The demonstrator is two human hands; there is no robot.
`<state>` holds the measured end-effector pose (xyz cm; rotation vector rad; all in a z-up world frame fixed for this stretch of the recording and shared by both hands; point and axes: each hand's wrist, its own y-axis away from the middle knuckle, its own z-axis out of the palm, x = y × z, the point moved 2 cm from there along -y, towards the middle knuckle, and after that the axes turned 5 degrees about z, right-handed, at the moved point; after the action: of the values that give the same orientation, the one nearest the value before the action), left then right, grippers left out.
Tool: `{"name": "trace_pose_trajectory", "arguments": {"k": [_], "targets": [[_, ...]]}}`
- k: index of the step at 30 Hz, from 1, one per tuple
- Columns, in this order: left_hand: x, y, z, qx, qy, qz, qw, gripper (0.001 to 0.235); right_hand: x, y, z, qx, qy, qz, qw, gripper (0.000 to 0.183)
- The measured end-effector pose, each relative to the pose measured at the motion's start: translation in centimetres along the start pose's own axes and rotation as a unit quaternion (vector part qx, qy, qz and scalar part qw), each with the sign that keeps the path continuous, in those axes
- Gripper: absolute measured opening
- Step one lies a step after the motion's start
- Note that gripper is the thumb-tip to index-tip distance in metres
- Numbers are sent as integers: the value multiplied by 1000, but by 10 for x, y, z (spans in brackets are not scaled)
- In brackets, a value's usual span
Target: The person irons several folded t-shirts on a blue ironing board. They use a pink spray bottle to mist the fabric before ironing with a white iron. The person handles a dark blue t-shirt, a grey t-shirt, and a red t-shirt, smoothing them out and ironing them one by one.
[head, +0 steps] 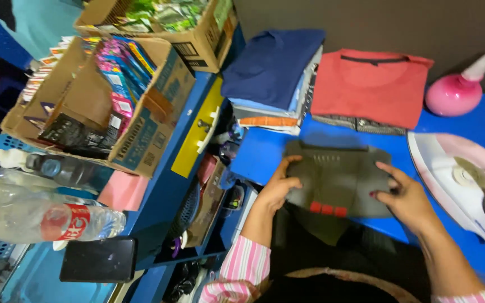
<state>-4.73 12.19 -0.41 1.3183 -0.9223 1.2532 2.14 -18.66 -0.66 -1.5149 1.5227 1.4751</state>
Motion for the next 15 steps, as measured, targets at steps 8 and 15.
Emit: {"name": "trace_pose_trajectory", "arguments": {"k": [8,15], "targets": [[130,18,-21,-5,25,203,979,53,-202,-31,-11,99,-61,-309,944,69],[176,-97,-61,203,-16,295,934,60,-318,-271,70,148,-240,-240,929,55]]}}
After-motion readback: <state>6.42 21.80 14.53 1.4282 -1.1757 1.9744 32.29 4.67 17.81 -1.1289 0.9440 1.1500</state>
